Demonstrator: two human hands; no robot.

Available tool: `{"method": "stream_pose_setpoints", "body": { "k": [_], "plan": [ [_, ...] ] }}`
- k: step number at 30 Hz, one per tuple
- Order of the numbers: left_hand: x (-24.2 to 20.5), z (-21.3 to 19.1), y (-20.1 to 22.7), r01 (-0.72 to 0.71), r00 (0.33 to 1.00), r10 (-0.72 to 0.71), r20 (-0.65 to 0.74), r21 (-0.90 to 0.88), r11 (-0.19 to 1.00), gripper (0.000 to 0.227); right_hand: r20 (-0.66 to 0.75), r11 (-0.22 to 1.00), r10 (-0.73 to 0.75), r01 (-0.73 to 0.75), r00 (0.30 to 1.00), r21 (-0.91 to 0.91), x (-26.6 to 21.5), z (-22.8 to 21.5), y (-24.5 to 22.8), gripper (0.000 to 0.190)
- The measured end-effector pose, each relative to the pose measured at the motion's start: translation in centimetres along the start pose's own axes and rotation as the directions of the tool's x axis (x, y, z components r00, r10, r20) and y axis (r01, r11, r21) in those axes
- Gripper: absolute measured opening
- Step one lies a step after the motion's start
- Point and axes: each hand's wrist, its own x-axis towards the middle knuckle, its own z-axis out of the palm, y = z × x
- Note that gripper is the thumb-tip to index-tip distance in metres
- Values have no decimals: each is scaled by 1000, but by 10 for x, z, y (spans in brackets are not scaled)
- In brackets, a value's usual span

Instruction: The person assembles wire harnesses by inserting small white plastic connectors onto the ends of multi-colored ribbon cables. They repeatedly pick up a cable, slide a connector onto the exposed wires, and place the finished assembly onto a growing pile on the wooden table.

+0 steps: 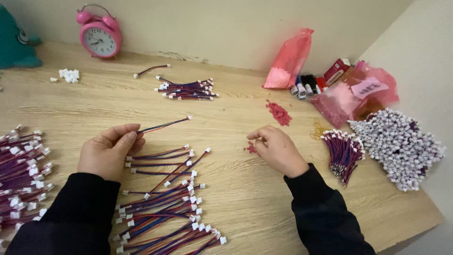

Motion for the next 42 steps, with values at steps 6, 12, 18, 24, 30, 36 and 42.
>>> {"method": "stream_pose_setpoints", "body": {
  "k": [6,12,18,24,30,36,42],
  "plan": [
    [-9,4,14,35,999,-35,-8,29,999,19,18,992,-6,8,1000,-129,-10,6,-4,12],
    [-5,1,7,31,999,-31,15,14,999,18,153,969,135,-98,979,-228,-3,16,-4,9],
    [-11,5,17,37,999,-36,-7,37,999,17,97,984,70,-52,993,-169,9,19,-13,10],
    [-8,4,16,25,999,-27,23,71,997,18,56,959,136,-117,989,-258,9,9,-2,9],
    [-14,6,20,26,1000,-26,2,48,999,18,173,957,179,-131,968,-260,7,14,-6,14],
    [-4,0,5,26,999,-26,25,26,999,17,55,950,7,10,998,-312,12,34,-7,7],
    [1,-1,-8,-39,999,40,27,-11,999,21,78,971,8,11,997,-238,25,45,-10,14]
  ]
}}
